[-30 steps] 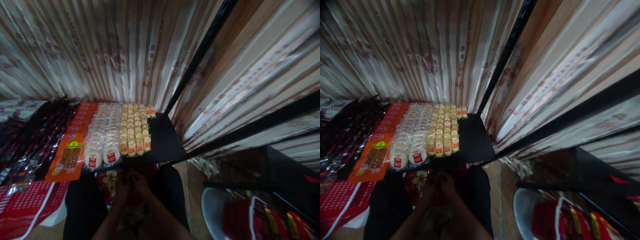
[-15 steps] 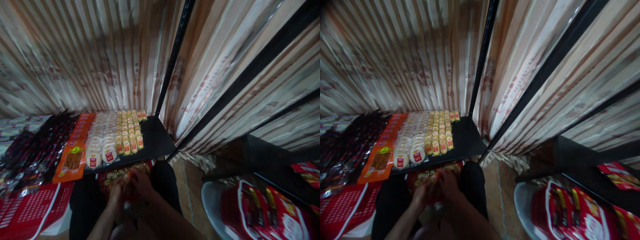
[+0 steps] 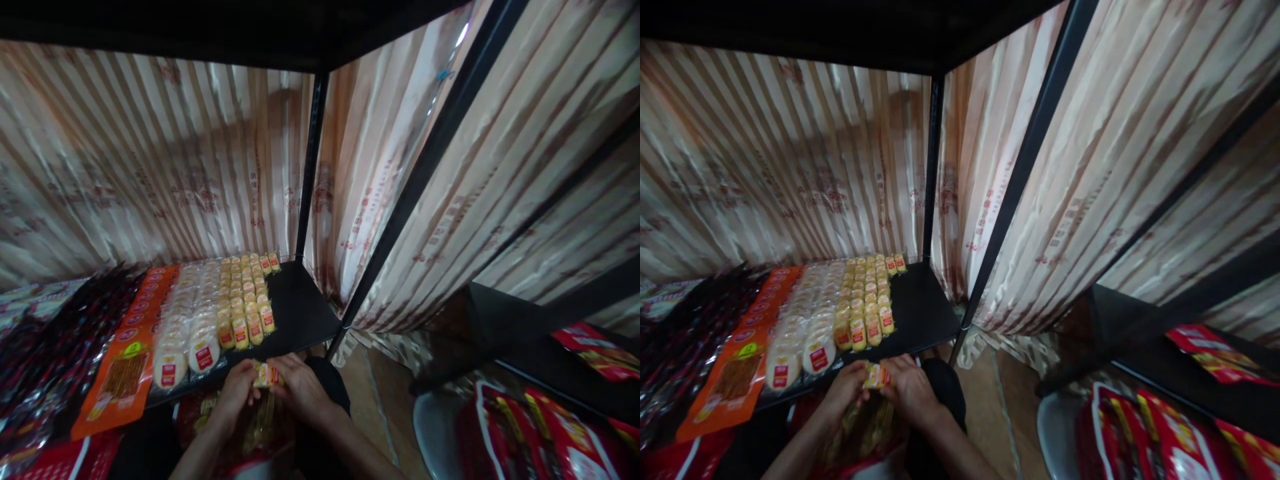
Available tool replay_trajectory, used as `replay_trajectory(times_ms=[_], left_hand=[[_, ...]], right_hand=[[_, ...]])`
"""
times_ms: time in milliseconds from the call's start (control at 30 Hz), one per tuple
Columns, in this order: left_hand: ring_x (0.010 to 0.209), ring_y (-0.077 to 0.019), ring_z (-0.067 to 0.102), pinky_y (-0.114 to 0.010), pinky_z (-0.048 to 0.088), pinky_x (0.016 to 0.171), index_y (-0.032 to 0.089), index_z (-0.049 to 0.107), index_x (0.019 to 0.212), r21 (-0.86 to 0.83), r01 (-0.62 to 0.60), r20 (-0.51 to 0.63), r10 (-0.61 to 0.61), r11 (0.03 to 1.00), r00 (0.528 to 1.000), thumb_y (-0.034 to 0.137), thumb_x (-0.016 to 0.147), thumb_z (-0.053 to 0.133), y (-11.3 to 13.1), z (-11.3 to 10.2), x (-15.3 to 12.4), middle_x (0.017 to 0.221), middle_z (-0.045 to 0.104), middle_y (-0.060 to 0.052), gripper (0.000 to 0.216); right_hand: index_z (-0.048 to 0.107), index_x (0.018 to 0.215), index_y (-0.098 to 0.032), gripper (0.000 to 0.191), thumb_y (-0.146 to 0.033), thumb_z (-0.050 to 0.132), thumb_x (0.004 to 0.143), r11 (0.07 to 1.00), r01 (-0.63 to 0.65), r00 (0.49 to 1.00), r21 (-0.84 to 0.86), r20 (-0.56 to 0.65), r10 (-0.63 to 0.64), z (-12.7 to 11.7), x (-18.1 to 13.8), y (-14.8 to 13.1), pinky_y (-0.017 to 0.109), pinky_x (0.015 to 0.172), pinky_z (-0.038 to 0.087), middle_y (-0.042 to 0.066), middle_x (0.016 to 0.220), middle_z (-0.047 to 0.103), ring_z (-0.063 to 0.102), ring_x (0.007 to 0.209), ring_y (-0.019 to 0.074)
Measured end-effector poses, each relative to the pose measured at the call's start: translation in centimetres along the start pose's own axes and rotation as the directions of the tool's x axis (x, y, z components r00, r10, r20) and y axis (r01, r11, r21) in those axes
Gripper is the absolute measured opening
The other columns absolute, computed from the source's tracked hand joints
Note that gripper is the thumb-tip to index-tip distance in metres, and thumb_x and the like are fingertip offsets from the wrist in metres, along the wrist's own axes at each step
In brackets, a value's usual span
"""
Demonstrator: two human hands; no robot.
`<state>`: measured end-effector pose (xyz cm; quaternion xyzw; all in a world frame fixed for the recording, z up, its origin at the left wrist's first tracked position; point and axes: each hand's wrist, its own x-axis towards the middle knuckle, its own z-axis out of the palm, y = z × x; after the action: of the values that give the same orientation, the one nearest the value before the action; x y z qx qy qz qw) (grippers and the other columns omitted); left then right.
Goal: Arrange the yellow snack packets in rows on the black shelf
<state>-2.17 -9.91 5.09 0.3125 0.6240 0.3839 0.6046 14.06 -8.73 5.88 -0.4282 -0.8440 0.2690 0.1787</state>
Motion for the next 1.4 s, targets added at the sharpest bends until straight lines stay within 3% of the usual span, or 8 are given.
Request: replay_trajectory(times_ms=[200,367,633,800,933,1167,1300,1400], left_hand=[[0.044,-0.0081,0.051,-0.019,0.04,0.046,0.016,0.054,0.085,-0.061,-0.112,-0.032,0.111,0.992,0.993,0.021,0.072,0.053,3.7,4.2,2.5,0.051,0.053,0.007,0.013],[0.059,-0.0087,0.057,-0.021,0.048,0.063,0.014,0.052,0.09,-0.133,-0.116,-0.11,0.101,0.984,0.989,0.009,0.075,0.051,5.2,7.4,5.3,0.066,0.057,0.003,0.017],[0.096,-0.0148,0.06,-0.02,0.044,0.08,0.011,0.053,0.106,0.163,-0.123,-0.162,0.149,0.979,0.975,0.008,0.074,0.047,6.8,10.5,9.3,0.103,0.065,-0.009,0.033],[0.087,-0.0134,0.062,-0.019,0.044,0.076,0.011,0.053,0.106,0.221,-0.141,-0.123,0.171,0.965,0.977,0.003,0.073,0.042,8.8,12.2,11.0,0.095,0.068,-0.007,0.035],[0.09,-0.0134,0.062,-0.019,0.045,0.076,0.012,0.051,0.11,0.21,-0.177,-0.113,0.204,0.961,0.972,0.008,0.077,0.045,9.9,13.2,13.4,0.1,0.067,-0.009,0.034],[0.087,-0.014,0.062,-0.02,0.045,0.076,0.015,0.06,0.092,0.342,-0.244,-0.062,0.281,0.907,0.958,0.013,0.08,0.04,11.7,13.9,18.3,0.096,0.068,-0.008,0.024],[0.092,-0.017,0.061,-0.025,0.044,0.082,0.015,0.06,0.096,0.45,-0.293,-0.006,0.331,0.843,0.944,0.018,0.083,0.038,13.1,13.7,21.0,0.1,0.067,-0.01,0.026],[0.106,-0.0172,0.057,-0.026,0.04,0.092,0.016,0.057,0.106,0.494,-0.319,-0.007,0.371,0.809,0.929,0.021,0.084,0.038,13.8,13.2,22.6,0.114,0.063,-0.01,0.029]], right_hand=[[0.057,0.116,-0.019,0.038,-0.028,0.055,0.08,0.991,-0.133,0.978,-0.01,-0.165,0.129,-2.1,1.4,3.1,0.034,0.091,0.04,0.008,0.108,0.064,0.056,0.1,0.0231],[0.057,0.116,-0.014,0.038,-0.029,0.051,0.082,0.957,-0.291,0.911,-0.015,-0.31,0.272,-2.4,3.8,6.1,0.032,0.086,0.043,0.011,0.104,0.064,0.057,0.098,0.0234],[0.057,0.116,-0.012,0.038,-0.019,0.045,0.081,0.92,-0.391,0.811,-0.02,-0.48,0.334,-1.6,7.1,9.7,0.031,0.087,0.043,0.012,0.103,0.065,0.058,0.096,0.0223],[0.056,0.116,-0.01,0.042,-0.011,0.042,0.076,0.909,-0.416,0.762,0.014,-0.54,0.357,-1.2,8.9,11.7,0.032,0.086,0.044,0.013,0.104,0.063,0.058,0.095,0.0235],[0.05,0.12,-0.01,0.046,-0.009,0.041,0.075,0.911,-0.407,0.718,0.073,-0.59,0.368,-1.7,11.3,13.3,0.032,0.089,0.042,0.013,0.112,0.061,0.055,0.103,0.0229],[0.051,0.108,-0.013,0.032,-0.018,0.036,0.08,0.858,-0.454,0.616,0.24,-0.612,0.497,-3.3,16.5,14.9,0.03,0.079,0.045,0.011,0.094,0.064,0.06,0.088,0.0213],[0.053,0.1,-0.014,0.027,-0.017,0.038,0.078,0.865,-0.444,0.617,0.234,-0.621,0.484,-3.9,19.3,16.0,0.029,0.08,0.044,0.01,0.093,0.064,0.06,0.088,0.0207],[0.053,0.097,-0.016,0.023,-0.017,0.039,0.079,0.87,-0.446,0.634,0.212,-0.61,0.474,-4.2,21.2,16.9,0.028,0.078,0.044,0.008,0.091,0.064,0.059,0.088,0.0203]])
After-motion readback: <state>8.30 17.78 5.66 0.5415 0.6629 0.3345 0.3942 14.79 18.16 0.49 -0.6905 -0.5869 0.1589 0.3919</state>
